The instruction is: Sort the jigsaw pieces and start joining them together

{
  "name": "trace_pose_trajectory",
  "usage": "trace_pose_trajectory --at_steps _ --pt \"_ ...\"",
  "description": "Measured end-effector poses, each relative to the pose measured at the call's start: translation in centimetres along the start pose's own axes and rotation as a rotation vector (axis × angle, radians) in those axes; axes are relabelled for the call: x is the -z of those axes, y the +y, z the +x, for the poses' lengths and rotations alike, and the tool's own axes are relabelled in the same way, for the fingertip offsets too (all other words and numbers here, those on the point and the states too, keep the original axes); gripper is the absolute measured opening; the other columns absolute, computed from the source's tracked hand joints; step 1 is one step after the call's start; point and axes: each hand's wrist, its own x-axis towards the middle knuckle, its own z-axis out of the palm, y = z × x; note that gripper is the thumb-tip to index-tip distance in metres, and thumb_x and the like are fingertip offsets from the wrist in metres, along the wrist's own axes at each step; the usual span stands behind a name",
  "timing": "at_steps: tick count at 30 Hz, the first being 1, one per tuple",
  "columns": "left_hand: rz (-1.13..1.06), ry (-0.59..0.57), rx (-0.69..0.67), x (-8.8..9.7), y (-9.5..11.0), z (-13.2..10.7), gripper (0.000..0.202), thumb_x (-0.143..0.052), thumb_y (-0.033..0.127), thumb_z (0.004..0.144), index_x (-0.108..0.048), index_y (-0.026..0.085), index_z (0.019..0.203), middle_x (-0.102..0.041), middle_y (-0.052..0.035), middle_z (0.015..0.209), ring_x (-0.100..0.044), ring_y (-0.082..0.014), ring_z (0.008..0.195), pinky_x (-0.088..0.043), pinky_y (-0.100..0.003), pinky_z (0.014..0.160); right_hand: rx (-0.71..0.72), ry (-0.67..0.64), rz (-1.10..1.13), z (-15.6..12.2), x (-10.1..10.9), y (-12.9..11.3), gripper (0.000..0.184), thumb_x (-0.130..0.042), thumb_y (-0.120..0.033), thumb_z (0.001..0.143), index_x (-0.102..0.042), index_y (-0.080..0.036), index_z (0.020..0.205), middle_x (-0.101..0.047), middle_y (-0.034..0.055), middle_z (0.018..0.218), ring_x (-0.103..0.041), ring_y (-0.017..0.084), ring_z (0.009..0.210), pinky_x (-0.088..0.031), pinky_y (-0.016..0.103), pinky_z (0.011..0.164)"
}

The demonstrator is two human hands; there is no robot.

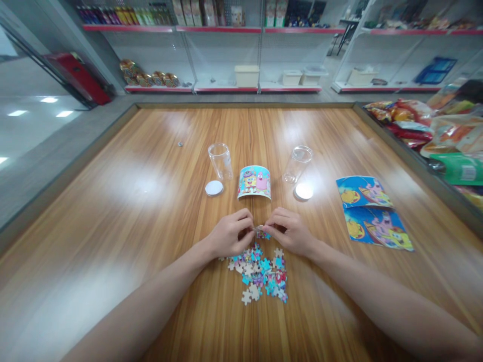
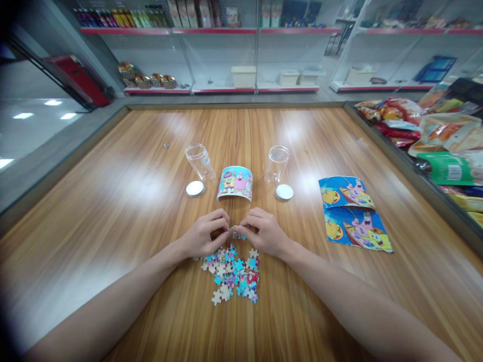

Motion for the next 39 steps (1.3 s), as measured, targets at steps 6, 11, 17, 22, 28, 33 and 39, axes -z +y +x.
trace_pose_trajectory --at_steps 6,11,17,22,28,33,39 --pt "0.109 0.080 0.067 0.6 -0.8 -0.4 0.015 -0.054 0.014 0.085 -0.051 0.016 0.071 -0.050 -0.0070 0.090 -0.047 -0.0144 0.074 -0.042 -0.030 0.067 -0.047 0.089 -0.135 -0.8 0.0 1.7 0.016 -0.062 -0.028 0.097 -0.077 -0.020 0.098 -0.057 0.0046 0.083 -0.052 0.017 0.077 -0.042 0.032 0.070" --pt "0.130 0.022 0.041 0.7 -0.8 -0.4 0.016 -0.057 0.019 0.086 -0.054 0.015 0.070 -0.052 -0.0082 0.097 -0.051 -0.0150 0.078 -0.043 -0.032 0.072 -0.024 -0.006 -0.167 -0.7 0.2 1.5 0.021 -0.067 -0.027 0.092 -0.076 -0.022 0.110 -0.058 0.0057 0.089 -0.054 0.018 0.083 -0.044 0.034 0.075" --pt "0.105 -0.044 0.022 1.4 -0.2 -0.4 0.013 -0.058 0.020 0.084 -0.058 0.015 0.073 -0.052 -0.0080 0.099 -0.053 -0.0166 0.082 -0.042 -0.034 0.077 -0.022 -0.098 -0.095 -0.5 1.1 0.6 0.035 -0.061 -0.013 0.087 -0.069 -0.019 0.120 -0.058 0.0076 0.097 -0.056 0.020 0.089 -0.045 0.036 0.080" --pt "-0.029 -0.212 -0.022 3.2 -0.6 -0.3 0.014 -0.063 0.018 0.077 -0.065 0.017 0.091 -0.054 -0.0079 0.108 -0.055 -0.0209 0.097 -0.043 -0.036 0.088 0.052 -0.161 -0.033 -0.7 1.2 0.6 0.025 -0.063 -0.014 0.083 -0.071 -0.019 0.106 -0.058 0.0061 0.091 -0.054 0.019 0.083 -0.044 0.036 0.078" --pt "-0.079 -0.297 -0.040 3.7 -0.9 -0.3 0.017 -0.066 0.019 0.078 -0.068 0.021 0.094 -0.054 -0.0068 0.116 -0.054 -0.0232 0.109 -0.039 -0.038 0.095 0.182 -0.290 -0.014 -0.7 1.6 0.1 0.026 -0.062 -0.014 0.077 -0.071 -0.021 0.101 -0.057 0.0051 0.093 -0.054 0.020 0.088 -0.037 0.037 0.079" --pt "-0.067 -0.262 -0.033 3.2 -0.8 -0.3 0.011 -0.066 0.022 0.082 -0.068 0.020 0.093 -0.056 -0.0068 0.113 -0.055 -0.0223 0.106 -0.039 -0.038 0.094 0.212 -0.406 -0.013 -0.6 2.2 0.0 0.026 -0.062 -0.015 0.075 -0.071 -0.022 0.098 -0.055 0.0036 0.088 -0.052 0.020 0.083 -0.034 0.037 0.079" --pt "-0.066 -0.234 -0.039 3.2 -0.9 -0.3 0.013 -0.065 0.019 0.081 -0.069 0.020 0.094 -0.057 -0.0077 0.112 -0.056 -0.0223 0.104 -0.042 -0.039 0.093 0.244 -0.390 -0.054 -0.6 1.7 -0.4 0.018 -0.062 -0.021 0.083 -0.071 -0.022 0.098 -0.055 0.0024 0.082 -0.051 0.019 0.079 -0.031 0.036 0.076"
